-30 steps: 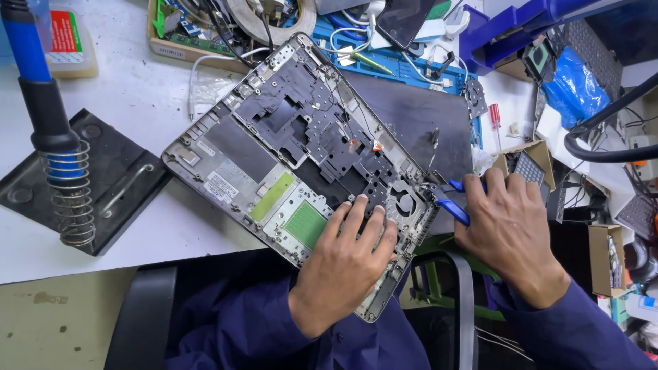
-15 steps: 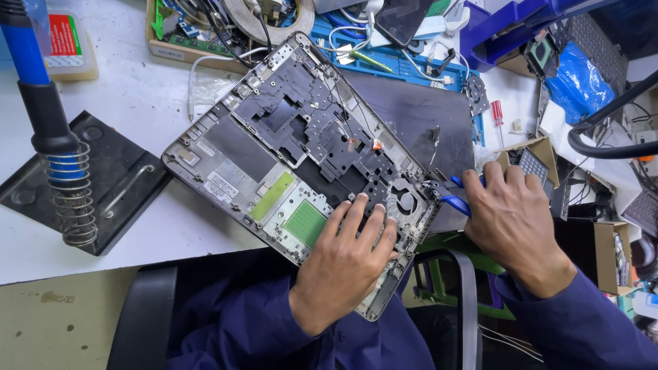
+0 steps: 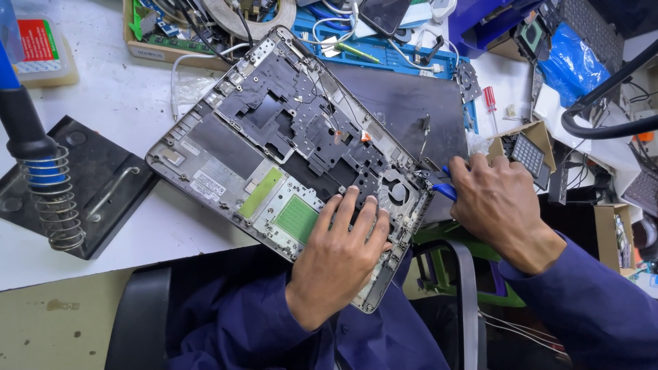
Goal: Using pliers to remove small plastic components and tabs from a laptop chassis during disassembly.
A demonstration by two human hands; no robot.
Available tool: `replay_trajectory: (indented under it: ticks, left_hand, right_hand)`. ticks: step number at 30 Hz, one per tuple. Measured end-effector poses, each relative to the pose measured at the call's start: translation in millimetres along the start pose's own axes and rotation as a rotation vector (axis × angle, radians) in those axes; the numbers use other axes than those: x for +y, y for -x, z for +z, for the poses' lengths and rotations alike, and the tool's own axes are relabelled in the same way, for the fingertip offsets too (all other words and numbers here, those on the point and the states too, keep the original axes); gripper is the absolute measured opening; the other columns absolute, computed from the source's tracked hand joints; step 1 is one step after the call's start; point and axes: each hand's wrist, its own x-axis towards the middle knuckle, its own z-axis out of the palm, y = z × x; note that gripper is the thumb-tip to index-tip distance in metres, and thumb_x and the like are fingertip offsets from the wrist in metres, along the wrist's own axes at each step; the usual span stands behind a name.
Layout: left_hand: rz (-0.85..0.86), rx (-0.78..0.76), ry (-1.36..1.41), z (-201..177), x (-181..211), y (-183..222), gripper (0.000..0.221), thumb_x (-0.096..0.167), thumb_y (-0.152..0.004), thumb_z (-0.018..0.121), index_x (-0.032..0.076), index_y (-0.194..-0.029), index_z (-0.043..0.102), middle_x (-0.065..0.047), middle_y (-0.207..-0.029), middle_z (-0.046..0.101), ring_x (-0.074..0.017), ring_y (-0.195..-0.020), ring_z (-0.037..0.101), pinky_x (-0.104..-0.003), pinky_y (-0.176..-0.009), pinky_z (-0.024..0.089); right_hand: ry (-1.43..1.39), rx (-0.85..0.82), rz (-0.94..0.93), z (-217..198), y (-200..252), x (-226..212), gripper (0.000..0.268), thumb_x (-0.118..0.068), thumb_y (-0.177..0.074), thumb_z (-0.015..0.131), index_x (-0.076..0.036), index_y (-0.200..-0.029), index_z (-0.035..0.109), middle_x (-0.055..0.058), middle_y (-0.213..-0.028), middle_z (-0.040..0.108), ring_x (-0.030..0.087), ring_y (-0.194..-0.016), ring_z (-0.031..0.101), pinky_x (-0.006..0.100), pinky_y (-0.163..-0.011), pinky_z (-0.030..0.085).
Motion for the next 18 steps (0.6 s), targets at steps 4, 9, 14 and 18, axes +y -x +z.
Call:
replay_trajectory:
  ticks: [4,9,14,18]
  left_hand:
    - [-0.002,0.005,0.009,-0.2,-0.2,0.5,0.044,0.044,-0.095,0.073,0.01,-0.124,0.068,-0.012,-0.126,0.069,-0.0353,-0.127,0.06,-0.048,-0.109,0.05]
    - [0.005,-0.003,0.004,0.2,-0.4,1.6,0.045,0.046,-0.096,0.071,0.012,-0.124,0.069,-0.012,-0.128,0.069,-0.0361,-0.128,0.06,-0.048,-0.11,0.049]
    - [0.002,-0.004,0.008,-0.1,-0.4,1.0,0.046,0.046,-0.095,0.072,0.011,-0.124,0.068,-0.012,-0.128,0.069,-0.0359,-0.127,0.06,-0.048,-0.109,0.05]
    - [-0.003,0.005,0.02,0.6,-0.5,1.1,0.042,0.043,-0.096,0.072,0.011,-0.123,0.069,-0.012,-0.127,0.069,-0.0353,-0.127,0.061,-0.047,-0.109,0.05]
  right_hand:
    - [0.014,-0.003,0.001,2.1,1.0,0.1,0.02,-0.026,-0.099,0.048,-0.016,-0.115,0.056,0.003,-0.086,0.067,0.022,-0.072,0.07,0.032,-0.059,0.058]
    - [0.036,0.071,0.006,4.3,1.4,-0.2,0.012,-0.023,-0.098,0.05,-0.017,-0.105,0.058,0.001,-0.079,0.066,0.021,-0.065,0.068,0.031,-0.05,0.053]
    - [0.039,0.119,0.004,8.2,2.0,0.4,0.009,-0.021,-0.097,0.052,-0.018,-0.101,0.059,0.0,-0.074,0.063,0.02,-0.06,0.066,0.031,-0.047,0.05]
    - [0.048,0.137,-0.002,7.0,1.8,0.7,0.008,-0.018,-0.095,0.052,-0.017,-0.097,0.059,0.0,-0.073,0.064,0.02,-0.06,0.066,0.031,-0.047,0.05]
